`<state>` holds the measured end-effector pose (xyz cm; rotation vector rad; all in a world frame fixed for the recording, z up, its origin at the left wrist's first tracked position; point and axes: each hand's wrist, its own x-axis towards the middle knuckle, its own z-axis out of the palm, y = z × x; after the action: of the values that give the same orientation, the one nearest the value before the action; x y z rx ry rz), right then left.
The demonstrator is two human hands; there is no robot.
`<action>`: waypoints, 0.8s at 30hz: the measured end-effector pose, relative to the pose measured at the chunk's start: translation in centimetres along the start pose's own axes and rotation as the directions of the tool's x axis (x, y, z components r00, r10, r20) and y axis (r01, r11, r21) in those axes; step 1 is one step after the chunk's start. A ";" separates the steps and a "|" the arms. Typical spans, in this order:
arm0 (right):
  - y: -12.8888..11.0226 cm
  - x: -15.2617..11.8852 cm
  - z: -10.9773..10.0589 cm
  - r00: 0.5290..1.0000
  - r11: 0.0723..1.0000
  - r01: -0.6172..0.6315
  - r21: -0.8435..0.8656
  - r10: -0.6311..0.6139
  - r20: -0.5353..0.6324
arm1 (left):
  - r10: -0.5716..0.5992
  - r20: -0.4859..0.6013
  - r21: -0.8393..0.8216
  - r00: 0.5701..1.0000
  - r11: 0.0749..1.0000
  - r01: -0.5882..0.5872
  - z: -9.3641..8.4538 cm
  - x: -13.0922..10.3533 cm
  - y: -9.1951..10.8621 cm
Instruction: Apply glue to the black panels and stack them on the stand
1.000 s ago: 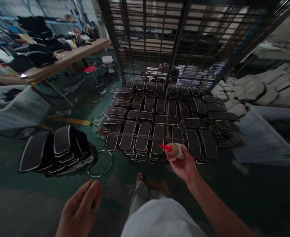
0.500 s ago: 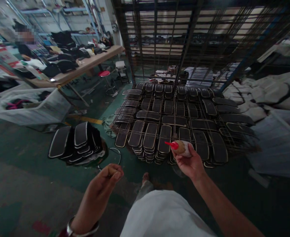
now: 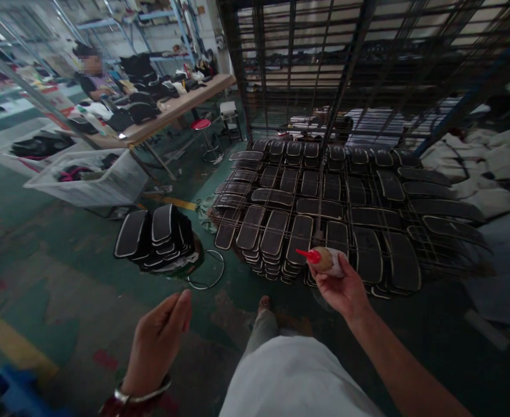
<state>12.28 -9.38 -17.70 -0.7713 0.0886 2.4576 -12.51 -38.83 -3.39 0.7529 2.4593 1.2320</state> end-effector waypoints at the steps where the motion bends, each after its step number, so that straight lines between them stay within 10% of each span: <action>1: 0.0 0.0 -0.3 1.000 1.000 0.001 -0.005 -0.001 0.002 | -0.011 0.005 0.009 1.000 1.000 0.011 0.0 -0.1 -0.1; 16: -1.8 -1.3 -1.5 0.970 0.971 0.235 -0.051 -0.237 -0.048 | 0.201 0.159 -0.112 0.967 0.977 -0.184 -0.6 5.9 -1.8; 24: 3.8 2.7 3.3 0.949 0.952 0.307 -0.007 -0.306 -0.079 | 0.072 -0.057 -0.051 0.996 0.996 -0.075 -7.0 13.4 -8.8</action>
<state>6.78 -10.59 -16.78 -0.8143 0.0032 2.1325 -29.70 -40.19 -6.64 0.8122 2.4524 1.3564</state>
